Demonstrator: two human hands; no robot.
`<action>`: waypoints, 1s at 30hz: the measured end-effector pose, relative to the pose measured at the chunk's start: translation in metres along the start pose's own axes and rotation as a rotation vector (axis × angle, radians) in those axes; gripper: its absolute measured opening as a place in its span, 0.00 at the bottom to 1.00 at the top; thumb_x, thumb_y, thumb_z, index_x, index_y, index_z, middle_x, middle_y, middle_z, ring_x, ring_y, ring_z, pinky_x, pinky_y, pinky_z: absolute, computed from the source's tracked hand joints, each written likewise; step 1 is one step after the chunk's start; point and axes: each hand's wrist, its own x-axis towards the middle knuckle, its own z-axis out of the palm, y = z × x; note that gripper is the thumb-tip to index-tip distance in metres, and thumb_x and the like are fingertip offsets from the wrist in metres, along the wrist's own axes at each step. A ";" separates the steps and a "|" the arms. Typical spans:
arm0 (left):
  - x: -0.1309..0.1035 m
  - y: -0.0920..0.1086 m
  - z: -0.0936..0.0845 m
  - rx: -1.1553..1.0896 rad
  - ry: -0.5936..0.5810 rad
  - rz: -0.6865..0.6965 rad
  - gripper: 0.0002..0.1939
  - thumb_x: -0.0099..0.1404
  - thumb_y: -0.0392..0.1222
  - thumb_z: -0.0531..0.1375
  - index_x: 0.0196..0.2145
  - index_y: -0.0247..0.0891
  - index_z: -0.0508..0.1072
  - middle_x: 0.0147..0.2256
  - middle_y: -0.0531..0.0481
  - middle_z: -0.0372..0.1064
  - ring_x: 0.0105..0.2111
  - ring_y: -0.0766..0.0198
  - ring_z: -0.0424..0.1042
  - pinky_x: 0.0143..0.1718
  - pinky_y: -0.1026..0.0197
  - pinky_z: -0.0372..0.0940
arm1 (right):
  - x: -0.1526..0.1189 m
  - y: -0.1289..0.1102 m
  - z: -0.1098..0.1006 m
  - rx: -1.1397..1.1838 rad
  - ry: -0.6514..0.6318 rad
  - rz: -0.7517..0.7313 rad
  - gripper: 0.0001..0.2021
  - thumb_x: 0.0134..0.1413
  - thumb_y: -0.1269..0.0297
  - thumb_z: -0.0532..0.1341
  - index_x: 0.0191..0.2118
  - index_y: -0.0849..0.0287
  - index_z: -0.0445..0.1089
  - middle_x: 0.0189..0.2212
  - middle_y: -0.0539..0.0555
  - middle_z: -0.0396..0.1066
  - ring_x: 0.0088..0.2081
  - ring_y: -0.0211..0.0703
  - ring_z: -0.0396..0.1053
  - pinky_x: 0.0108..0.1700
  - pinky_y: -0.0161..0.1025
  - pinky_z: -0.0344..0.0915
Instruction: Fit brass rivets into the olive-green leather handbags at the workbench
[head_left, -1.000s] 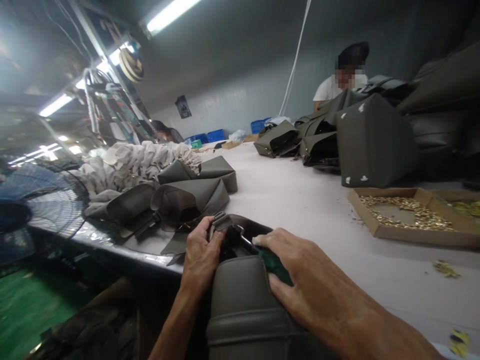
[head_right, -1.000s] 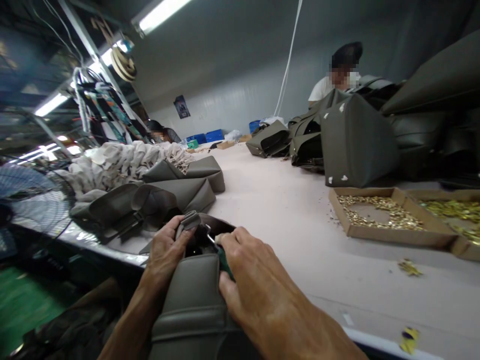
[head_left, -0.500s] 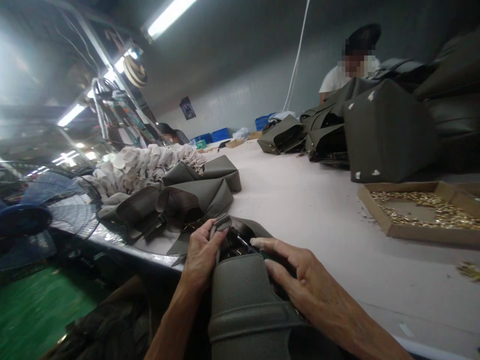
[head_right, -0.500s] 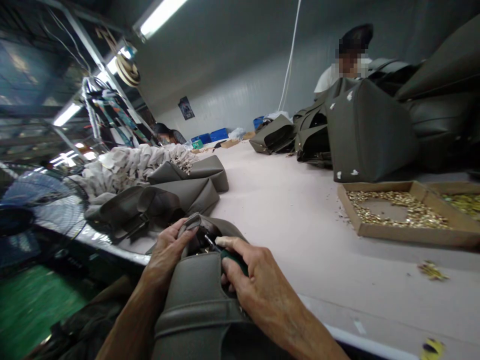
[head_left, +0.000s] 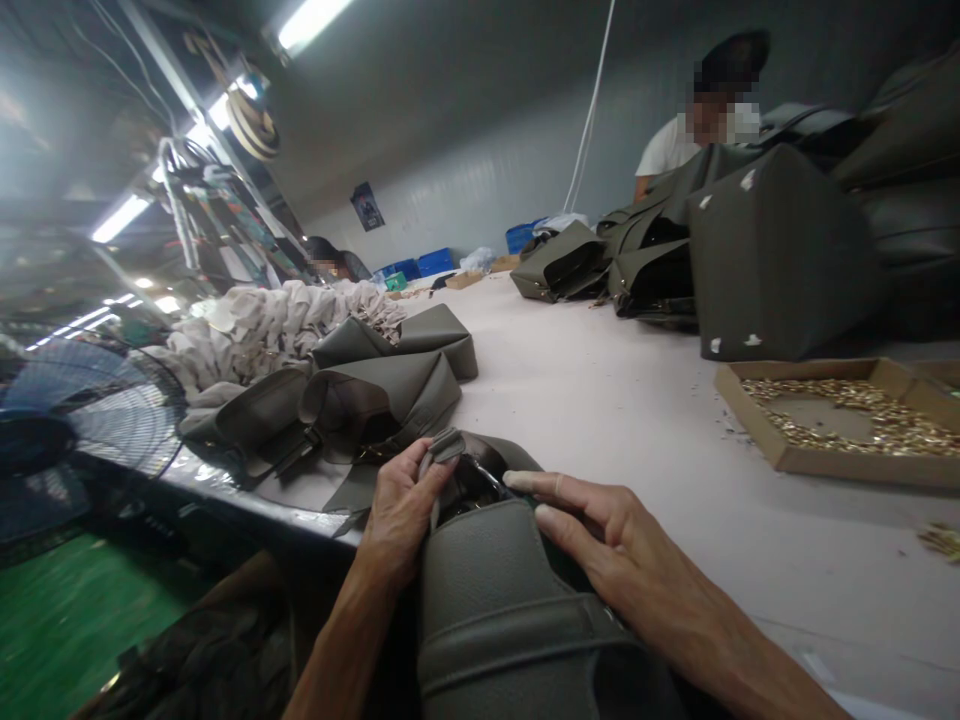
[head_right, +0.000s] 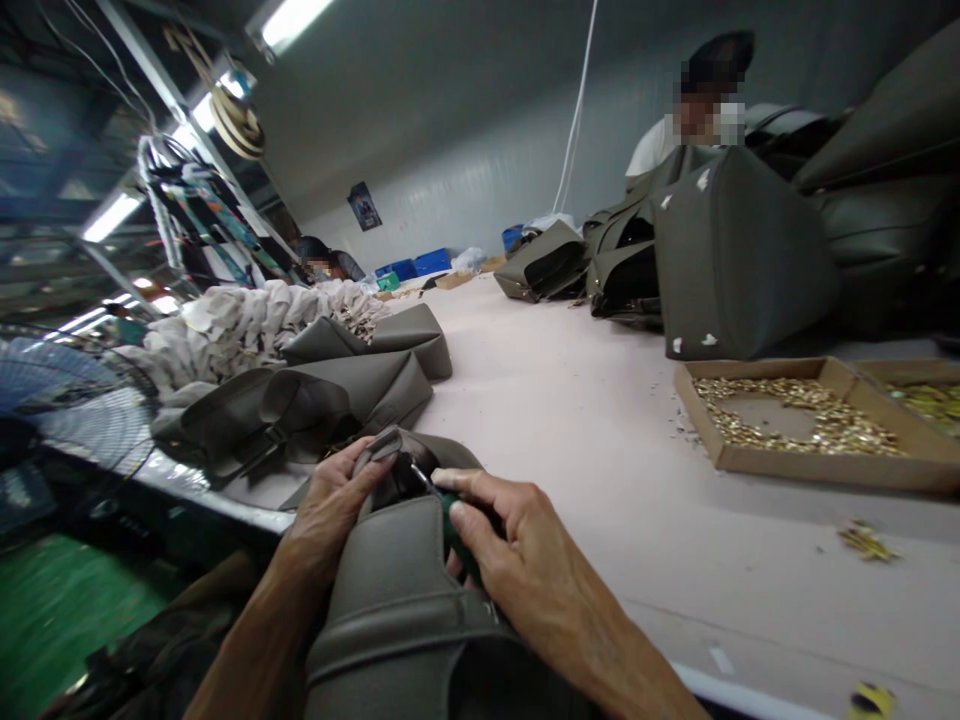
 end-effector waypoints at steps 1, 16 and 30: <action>0.000 0.000 0.000 -0.009 -0.002 -0.003 0.16 0.55 0.50 0.63 0.36 0.35 0.71 0.28 0.54 0.70 0.28 0.67 0.67 0.31 0.68 0.60 | 0.000 -0.002 0.000 0.027 -0.006 0.028 0.19 0.59 0.62 0.54 0.54 0.59 0.69 0.22 0.50 0.71 0.25 0.38 0.68 0.29 0.34 0.65; 0.001 -0.006 -0.003 0.311 0.066 0.108 0.19 0.56 0.51 0.60 0.42 0.37 0.73 0.33 0.52 0.74 0.34 0.61 0.69 0.36 0.64 0.61 | 0.017 -0.035 -0.009 0.231 -0.068 0.334 0.19 0.59 0.70 0.49 0.54 0.64 0.65 0.17 0.50 0.69 0.14 0.30 0.61 0.16 0.25 0.56; 0.003 -0.015 -0.003 0.141 0.118 0.079 0.20 0.55 0.52 0.62 0.41 0.35 0.73 0.29 0.51 0.72 0.31 0.62 0.69 0.33 0.65 0.61 | 0.016 -0.002 0.023 0.260 0.093 0.058 0.16 0.50 0.69 0.59 0.46 0.61 0.73 0.26 0.52 0.74 0.30 0.41 0.73 0.33 0.35 0.70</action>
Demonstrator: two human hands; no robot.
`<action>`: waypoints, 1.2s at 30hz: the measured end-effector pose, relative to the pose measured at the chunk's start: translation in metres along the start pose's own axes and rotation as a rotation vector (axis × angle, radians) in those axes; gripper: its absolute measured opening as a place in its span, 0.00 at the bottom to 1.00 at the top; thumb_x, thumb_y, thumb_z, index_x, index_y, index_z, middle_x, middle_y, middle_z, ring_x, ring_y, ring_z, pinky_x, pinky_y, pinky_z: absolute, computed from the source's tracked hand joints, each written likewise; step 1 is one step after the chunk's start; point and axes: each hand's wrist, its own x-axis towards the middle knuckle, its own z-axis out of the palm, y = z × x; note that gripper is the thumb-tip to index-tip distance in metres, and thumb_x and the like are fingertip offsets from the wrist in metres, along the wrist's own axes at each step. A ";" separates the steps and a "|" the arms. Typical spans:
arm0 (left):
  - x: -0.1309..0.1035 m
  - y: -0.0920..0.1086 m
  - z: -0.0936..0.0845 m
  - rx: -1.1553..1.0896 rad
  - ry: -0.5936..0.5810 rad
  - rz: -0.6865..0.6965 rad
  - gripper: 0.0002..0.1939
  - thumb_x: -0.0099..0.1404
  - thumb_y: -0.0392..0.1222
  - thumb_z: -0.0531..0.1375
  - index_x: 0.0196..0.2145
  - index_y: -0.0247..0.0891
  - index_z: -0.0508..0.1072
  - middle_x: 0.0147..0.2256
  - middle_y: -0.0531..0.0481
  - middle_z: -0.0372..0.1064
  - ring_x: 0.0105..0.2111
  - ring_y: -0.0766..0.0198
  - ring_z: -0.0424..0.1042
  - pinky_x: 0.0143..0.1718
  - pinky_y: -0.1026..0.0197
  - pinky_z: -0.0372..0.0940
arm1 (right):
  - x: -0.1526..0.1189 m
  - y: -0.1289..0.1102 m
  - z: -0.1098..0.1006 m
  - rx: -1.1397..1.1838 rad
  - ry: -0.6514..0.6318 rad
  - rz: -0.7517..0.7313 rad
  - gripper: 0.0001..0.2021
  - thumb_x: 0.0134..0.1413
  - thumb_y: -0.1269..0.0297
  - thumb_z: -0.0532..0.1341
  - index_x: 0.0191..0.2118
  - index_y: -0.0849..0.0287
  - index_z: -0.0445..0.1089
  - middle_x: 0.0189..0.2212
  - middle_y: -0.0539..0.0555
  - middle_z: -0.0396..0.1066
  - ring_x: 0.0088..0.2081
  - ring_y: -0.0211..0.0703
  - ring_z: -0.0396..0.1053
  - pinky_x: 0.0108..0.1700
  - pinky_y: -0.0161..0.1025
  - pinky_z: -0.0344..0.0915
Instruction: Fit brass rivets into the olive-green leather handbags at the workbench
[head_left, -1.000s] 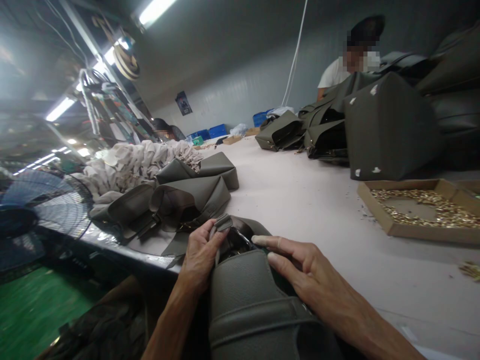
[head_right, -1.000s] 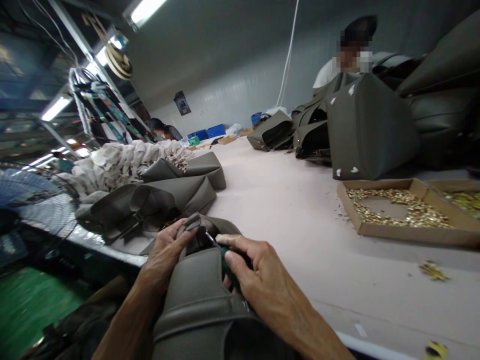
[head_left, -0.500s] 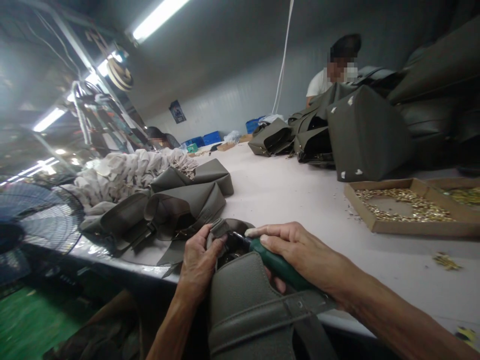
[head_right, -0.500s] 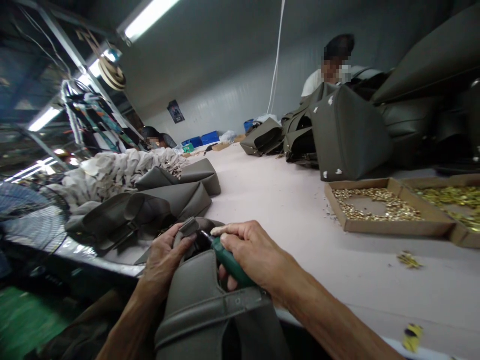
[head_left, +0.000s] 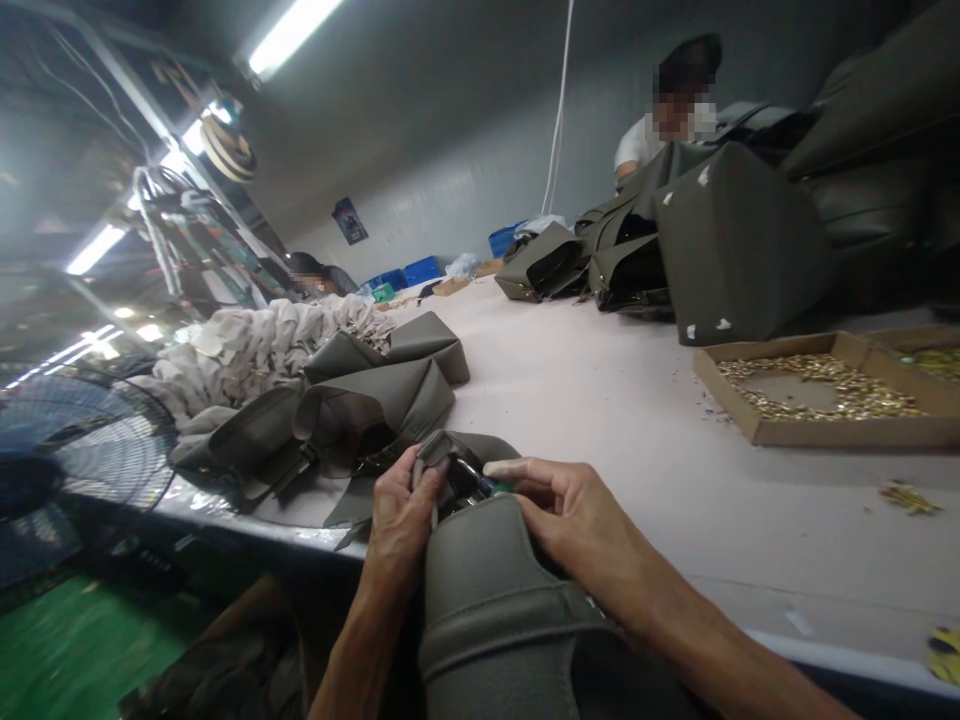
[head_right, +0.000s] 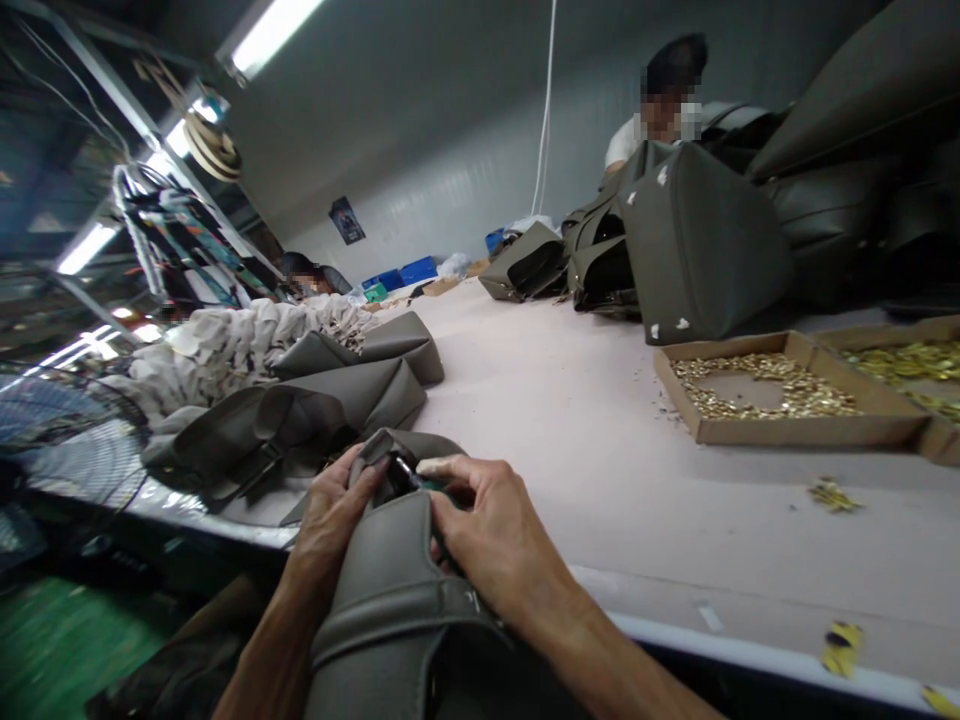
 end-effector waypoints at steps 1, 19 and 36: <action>0.000 -0.001 0.000 -0.046 -0.006 -0.020 0.21 0.54 0.52 0.63 0.41 0.35 0.73 0.29 0.51 0.71 0.31 0.63 0.69 0.33 0.66 0.62 | 0.000 0.004 0.003 -0.046 0.019 -0.080 0.15 0.49 0.70 0.59 0.44 0.60 0.75 0.29 0.53 0.75 0.36 0.44 0.74 0.40 0.38 0.70; 0.007 -0.001 0.007 -0.323 -0.019 -0.049 0.19 0.51 0.50 0.66 0.37 0.35 0.74 0.28 0.51 0.72 0.28 0.65 0.68 0.32 0.67 0.61 | 0.026 0.000 -0.007 0.963 -0.190 0.587 0.13 0.65 0.64 0.48 0.39 0.65 0.66 0.17 0.51 0.65 0.14 0.30 0.62 0.15 0.22 0.58; 0.018 0.003 0.006 -0.227 -0.142 -0.138 0.17 0.56 0.54 0.62 0.32 0.35 0.72 0.25 0.52 0.68 0.26 0.64 0.68 0.29 0.65 0.61 | 0.006 -0.014 -0.040 0.301 -0.105 0.321 0.21 0.49 0.59 0.64 0.49 0.60 0.69 0.33 0.54 0.73 0.17 0.27 0.60 0.19 0.25 0.59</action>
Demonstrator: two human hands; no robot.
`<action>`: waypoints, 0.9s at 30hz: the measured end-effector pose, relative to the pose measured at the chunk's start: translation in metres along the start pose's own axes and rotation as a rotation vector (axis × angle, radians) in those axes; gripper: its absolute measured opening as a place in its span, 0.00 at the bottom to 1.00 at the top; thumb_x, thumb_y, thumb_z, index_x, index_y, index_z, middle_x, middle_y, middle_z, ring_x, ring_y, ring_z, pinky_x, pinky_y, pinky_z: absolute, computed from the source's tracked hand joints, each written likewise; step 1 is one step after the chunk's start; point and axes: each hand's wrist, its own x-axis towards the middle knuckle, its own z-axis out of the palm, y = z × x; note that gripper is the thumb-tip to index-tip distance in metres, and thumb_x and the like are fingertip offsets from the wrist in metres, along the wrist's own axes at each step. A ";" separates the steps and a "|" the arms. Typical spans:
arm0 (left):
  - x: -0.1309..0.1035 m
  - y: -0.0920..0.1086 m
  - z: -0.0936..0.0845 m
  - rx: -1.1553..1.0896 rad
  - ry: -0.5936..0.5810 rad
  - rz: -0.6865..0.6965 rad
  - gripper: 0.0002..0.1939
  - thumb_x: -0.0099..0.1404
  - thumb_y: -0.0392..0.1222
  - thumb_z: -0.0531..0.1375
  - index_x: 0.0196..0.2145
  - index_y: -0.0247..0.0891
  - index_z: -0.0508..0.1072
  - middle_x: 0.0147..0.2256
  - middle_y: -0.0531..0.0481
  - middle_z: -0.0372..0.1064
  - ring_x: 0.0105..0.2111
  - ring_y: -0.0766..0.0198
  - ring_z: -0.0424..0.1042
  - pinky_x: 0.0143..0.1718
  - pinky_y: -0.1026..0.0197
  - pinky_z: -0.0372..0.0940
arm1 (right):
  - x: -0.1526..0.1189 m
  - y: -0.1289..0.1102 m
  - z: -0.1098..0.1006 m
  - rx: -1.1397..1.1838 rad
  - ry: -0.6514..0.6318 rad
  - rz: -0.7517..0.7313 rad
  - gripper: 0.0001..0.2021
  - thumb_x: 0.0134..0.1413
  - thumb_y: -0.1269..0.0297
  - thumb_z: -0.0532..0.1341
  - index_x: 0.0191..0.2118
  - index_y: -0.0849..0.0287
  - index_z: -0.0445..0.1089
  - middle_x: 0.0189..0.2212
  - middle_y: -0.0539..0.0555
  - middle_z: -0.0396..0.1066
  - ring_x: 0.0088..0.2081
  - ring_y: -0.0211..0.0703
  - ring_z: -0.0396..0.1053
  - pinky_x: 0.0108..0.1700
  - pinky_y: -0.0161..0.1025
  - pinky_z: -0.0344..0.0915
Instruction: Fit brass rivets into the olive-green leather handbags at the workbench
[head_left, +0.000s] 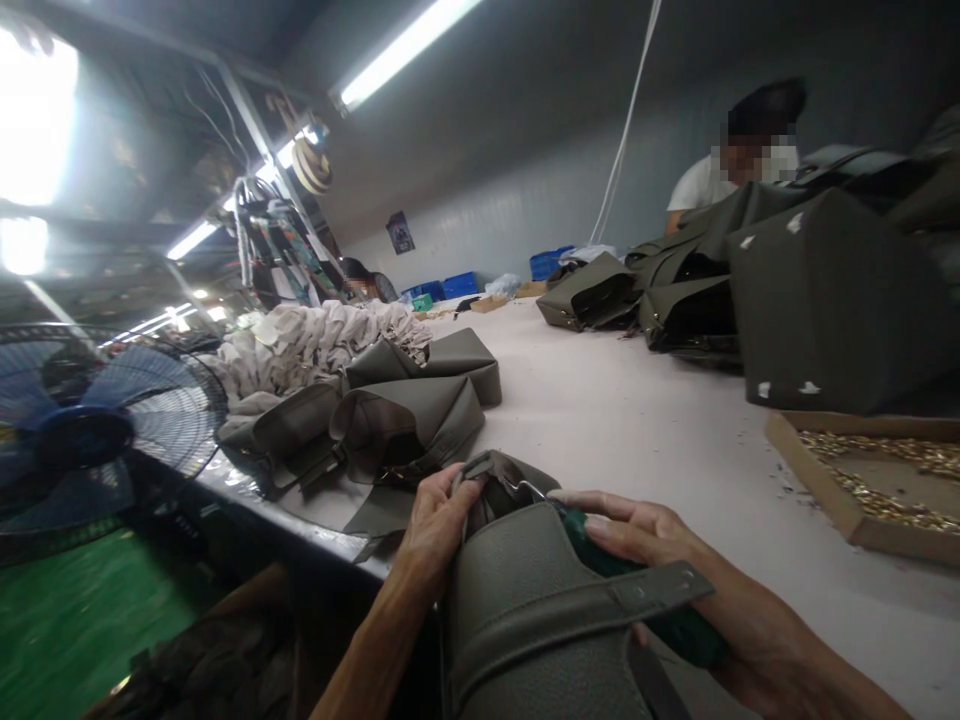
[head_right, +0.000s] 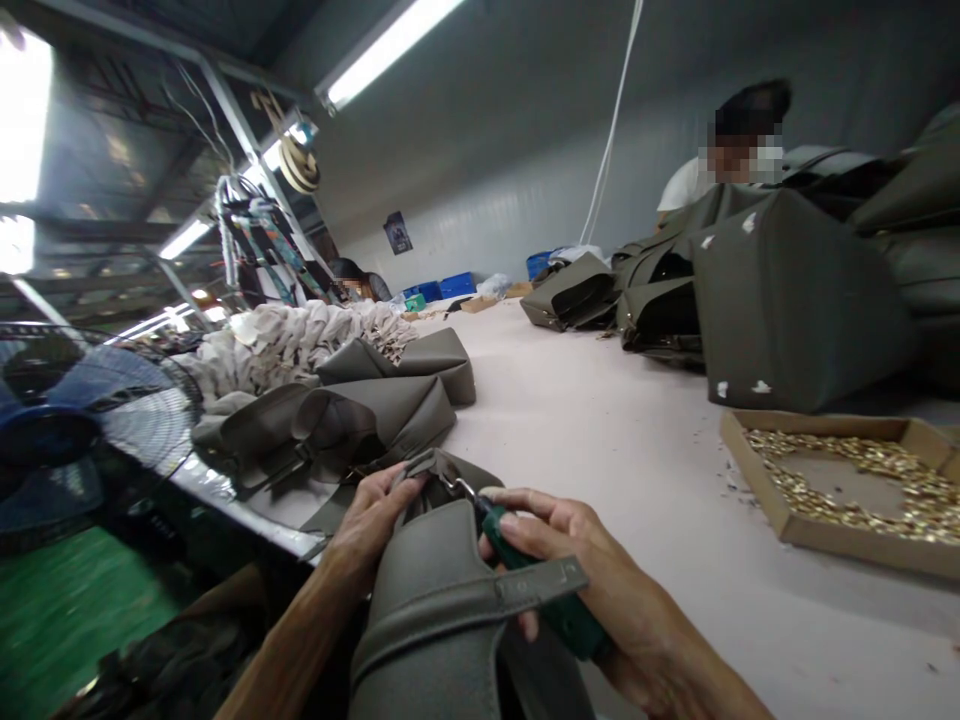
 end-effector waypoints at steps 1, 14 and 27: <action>0.000 0.000 0.000 -0.016 -0.006 0.004 0.17 0.56 0.53 0.62 0.32 0.35 0.72 0.25 0.52 0.69 0.26 0.64 0.68 0.30 0.65 0.61 | 0.000 0.001 -0.001 -0.022 -0.014 -0.004 0.22 0.50 0.58 0.64 0.51 0.60 0.69 0.33 0.54 0.73 0.17 0.26 0.60 0.19 0.24 0.59; -0.001 0.003 -0.009 -0.251 -0.037 -0.146 0.19 0.52 0.44 0.65 0.42 0.34 0.73 0.27 0.49 0.72 0.26 0.65 0.70 0.27 0.67 0.61 | 0.011 0.004 0.023 -0.650 -0.015 -0.325 0.19 0.50 0.64 0.61 0.49 0.59 0.73 0.39 0.57 0.75 0.30 0.44 0.72 0.38 0.41 0.71; -0.005 -0.001 -0.009 -0.105 -0.015 0.037 0.25 0.53 0.63 0.61 0.30 0.34 0.74 0.22 0.50 0.69 0.23 0.64 0.67 0.23 0.66 0.59 | 0.010 0.016 0.023 -0.984 0.038 -0.487 0.14 0.51 0.59 0.55 0.38 0.56 0.76 0.33 0.57 0.74 0.36 0.52 0.70 0.35 0.41 0.65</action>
